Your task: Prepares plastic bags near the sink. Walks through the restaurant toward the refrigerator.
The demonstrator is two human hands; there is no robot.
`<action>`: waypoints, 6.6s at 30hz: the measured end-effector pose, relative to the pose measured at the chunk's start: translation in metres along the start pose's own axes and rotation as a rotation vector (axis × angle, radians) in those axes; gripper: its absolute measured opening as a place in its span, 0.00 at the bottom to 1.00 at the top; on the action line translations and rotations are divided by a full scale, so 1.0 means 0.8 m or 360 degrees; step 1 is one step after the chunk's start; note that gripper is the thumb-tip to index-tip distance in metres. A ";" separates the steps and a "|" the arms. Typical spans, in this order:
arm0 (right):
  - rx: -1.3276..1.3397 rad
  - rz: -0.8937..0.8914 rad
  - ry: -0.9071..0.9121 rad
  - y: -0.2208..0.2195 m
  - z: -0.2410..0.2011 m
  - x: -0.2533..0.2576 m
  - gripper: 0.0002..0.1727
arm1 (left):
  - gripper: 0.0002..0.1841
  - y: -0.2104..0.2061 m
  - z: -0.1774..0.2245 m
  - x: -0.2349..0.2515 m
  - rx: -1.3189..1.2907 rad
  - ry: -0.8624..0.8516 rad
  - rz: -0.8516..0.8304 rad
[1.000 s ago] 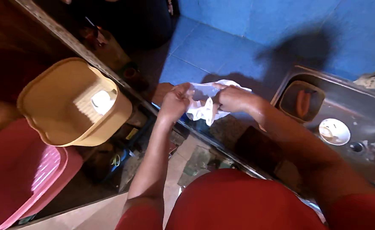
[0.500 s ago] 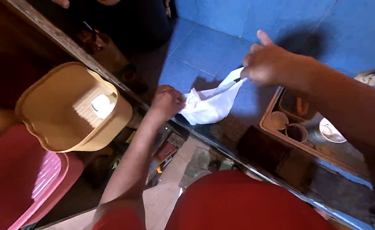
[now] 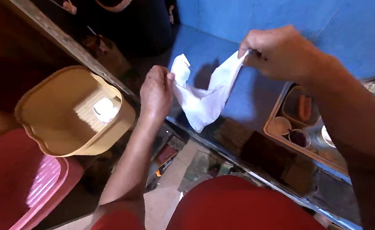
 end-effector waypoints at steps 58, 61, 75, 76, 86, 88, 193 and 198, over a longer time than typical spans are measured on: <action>0.1725 -0.2195 0.1310 -0.610 -1.094 0.023 0.17 | 0.07 0.382 -0.237 -0.935 0.0739 0.1452 0.2172; 0.1309 -0.2450 0.1511 -0.652 -1.165 0.040 0.24 | 0.07 0.404 -0.271 -1.013 0.0918 0.1689 0.2367; 0.0326 -0.2688 0.2490 -0.810 -1.411 0.214 0.20 | 0.19 0.453 -0.458 -1.193 0.0499 0.2685 0.2493; 0.0274 -0.2784 0.2437 -0.819 -1.422 0.234 0.20 | 0.16 0.462 -0.482 -1.195 0.0493 0.2707 0.2395; 0.0271 -0.2026 0.2059 -0.906 -1.524 0.482 0.19 | 0.10 0.625 -0.784 -1.228 0.0154 0.2267 0.1888; 0.0189 -0.1792 0.1951 -0.899 -1.540 0.546 0.18 | 0.11 0.655 -0.854 -1.225 0.0128 0.2177 0.1736; 0.1308 -0.3438 0.3409 -1.342 -3.138 0.769 0.26 | 0.16 1.433 -1.652 -2.100 0.1209 0.3066 0.3009; 0.1485 -0.3493 0.3823 -1.279 -3.176 0.605 0.14 | 0.15 1.403 -1.539 -2.146 0.1713 0.3229 0.3329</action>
Point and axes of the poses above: each hand's wrist, its own x-axis towards the middle knuckle, its own y-axis out of the back of the hand, z = x × y, the point moved 5 cm from there along x, towards the middle knuckle, and after that the axes turned 8 degrees about -z, right-handed, at the moved point
